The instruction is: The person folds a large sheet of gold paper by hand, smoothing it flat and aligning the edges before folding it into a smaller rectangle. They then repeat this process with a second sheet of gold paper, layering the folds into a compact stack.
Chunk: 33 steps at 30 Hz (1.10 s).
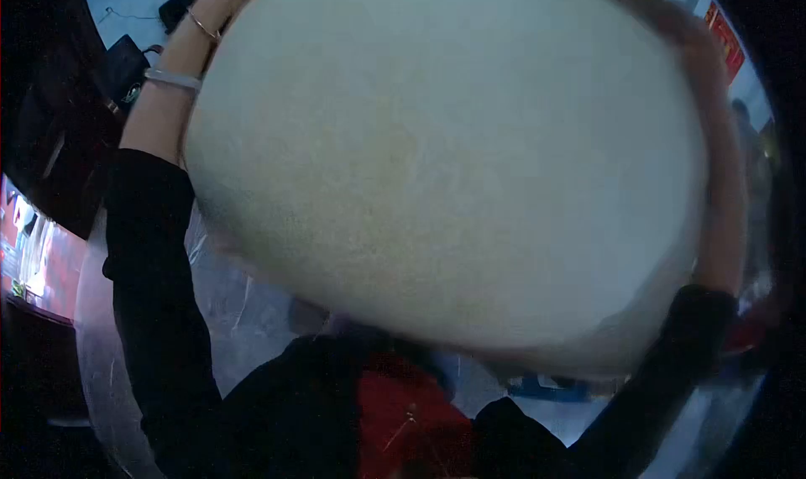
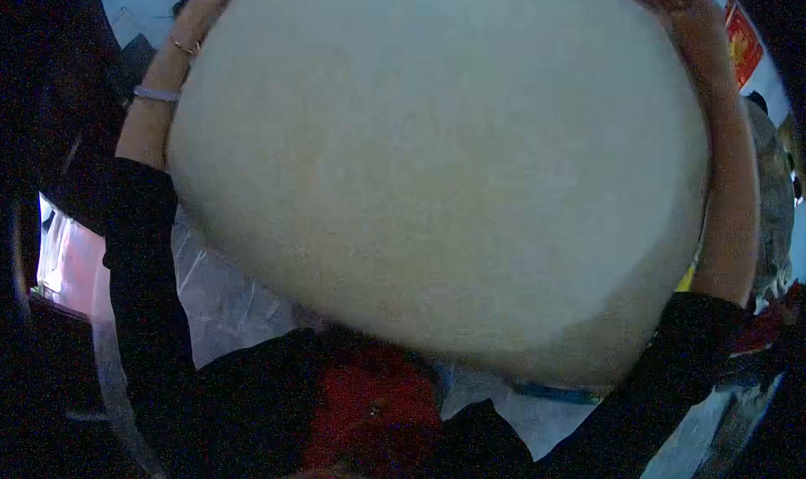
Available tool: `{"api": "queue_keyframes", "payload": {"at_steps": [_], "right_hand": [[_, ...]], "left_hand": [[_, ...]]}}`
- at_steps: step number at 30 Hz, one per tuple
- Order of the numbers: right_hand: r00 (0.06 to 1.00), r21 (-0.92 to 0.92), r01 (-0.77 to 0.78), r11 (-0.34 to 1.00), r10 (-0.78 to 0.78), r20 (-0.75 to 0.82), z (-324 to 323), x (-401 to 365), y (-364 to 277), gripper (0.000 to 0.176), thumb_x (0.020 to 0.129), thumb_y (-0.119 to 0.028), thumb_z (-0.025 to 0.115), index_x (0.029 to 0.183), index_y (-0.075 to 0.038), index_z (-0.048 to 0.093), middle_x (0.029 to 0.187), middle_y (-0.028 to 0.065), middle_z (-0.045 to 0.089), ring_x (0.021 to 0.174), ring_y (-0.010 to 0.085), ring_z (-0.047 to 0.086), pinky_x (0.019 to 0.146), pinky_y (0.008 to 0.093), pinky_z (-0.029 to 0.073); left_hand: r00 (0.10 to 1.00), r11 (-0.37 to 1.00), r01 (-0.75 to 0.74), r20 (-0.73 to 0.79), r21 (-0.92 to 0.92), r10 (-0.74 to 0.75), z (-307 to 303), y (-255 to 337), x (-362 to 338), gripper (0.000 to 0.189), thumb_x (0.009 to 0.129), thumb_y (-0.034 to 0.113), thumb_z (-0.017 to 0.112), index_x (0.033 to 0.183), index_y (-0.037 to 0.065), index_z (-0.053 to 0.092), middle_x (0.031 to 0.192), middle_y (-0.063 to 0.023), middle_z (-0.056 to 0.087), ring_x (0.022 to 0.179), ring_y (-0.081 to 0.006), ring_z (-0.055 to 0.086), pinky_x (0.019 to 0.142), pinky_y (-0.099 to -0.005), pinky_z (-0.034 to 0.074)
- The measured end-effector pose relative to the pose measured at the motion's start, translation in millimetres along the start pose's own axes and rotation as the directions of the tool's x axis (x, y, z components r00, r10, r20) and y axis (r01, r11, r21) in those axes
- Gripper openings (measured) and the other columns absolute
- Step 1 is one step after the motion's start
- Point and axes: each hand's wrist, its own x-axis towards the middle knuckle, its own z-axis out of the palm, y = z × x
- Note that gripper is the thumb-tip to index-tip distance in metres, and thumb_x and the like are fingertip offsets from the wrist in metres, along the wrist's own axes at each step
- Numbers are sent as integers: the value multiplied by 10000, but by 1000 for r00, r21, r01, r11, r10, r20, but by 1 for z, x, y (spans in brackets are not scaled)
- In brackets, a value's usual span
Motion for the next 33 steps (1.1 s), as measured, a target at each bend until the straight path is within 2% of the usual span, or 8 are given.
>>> {"api": "queue_keyframes", "payload": {"at_steps": [5, 6, 7, 10, 13, 20, 30, 33], "right_hand": [[975, -170, 201, 965, -182, 125, 147, -44, 28, 310, 799, -100, 636, 1102, -160, 617, 946, 58, 666, 917, 253, 614, 869, 377, 439], [982, -149, 87, 985, -59, 179, 171, -53, 27, 310, 800, -92, 630, 1102, -166, 616, 964, 51, 661, 955, 244, 599, 894, 375, 413], [974, -133, -14, 991, 44, 224, 183, -60, 20, 309, 806, -89, 620, 1103, -169, 614, 995, 48, 652, 992, 234, 581, 911, 380, 393], [941, -140, -106, 984, 144, 305, 217, -79, 33, 304, 812, -90, 610, 1106, -168, 614, 1030, 51, 642, 1024, 235, 564, 926, 391, 375], [947, -175, -81, 981, 130, 294, 255, -100, 54, 288, 819, -108, 603, 1103, -157, 618, 1030, 62, 639, 1017, 253, 565, 923, 399, 375], [957, -183, 29, 983, 25, 289, 361, -62, 8, 281, 819, -129, 605, 1097, -147, 635, 990, 86, 648, 993, 280, 577, 917, 404, 376], [904, -216, -52, 975, 138, 405, 378, -49, 8, 255, 844, -141, 589, 1093, -162, 641, 917, 66, 652, 945, 265, 584, 877, 396, 375], [933, -223, -4, 975, 84, 351, 382, -48, 16, 246, 854, -144, 576, 1091, -161, 638, 921, 67, 652, 957, 265, 581, 888, 406, 369]], "left_hand": [[968, 969, 228, 84, 98, -237, 26, -104, 11, 394, 895, 354, 620, 1060, -3, 640, 876, 11, 613, 743, -79, 539, 644, -232, 449], [942, 941, 307, 98, 143, -322, 31, -120, 10, 403, 903, 348, 612, 1092, -8, 636, 920, 36, 590, 780, -71, 505, 675, -217, 420], [953, 944, 296, 108, -142, -283, 43, -131, 0, 414, 893, 369, 621, 1067, -6, 648, 882, 34, 591, 765, -82, 496, 675, -246, 416], [936, 924, 320, 81, 207, -343, 66, -164, 2, 396, 905, 402, 589, 968, 14, 636, 698, 46, 545, 581, -41, 430, 488, -229, 335], [911, 889, 386, 52, 247, -410, 88, -190, 0, 425, 888, 449, 596, 932, 27, 630, 669, 51, 516, 578, -50, 426, 499, -235, 323], [823, 827, 512, 142, 233, -550, 13, -349, 26, 492, 862, 518, 598, 1009, 51, 649, 831, 22, 608, 724, -85, 526, 635, -243, 410], [861, 829, 490, -1, 269, -508, 30, -357, 42, 479, 879, 462, 594, 1153, 70, 630, 945, -9, 646, 892, -105, 574, 771, -290, 456], [865, 842, 496, -38, 210, -500, 40, -318, 32, 542, 871, 420, 606, 1225, 13, 557, 1165, -157, 601, 1052, -250, 580, 893, -347, 444]]}}
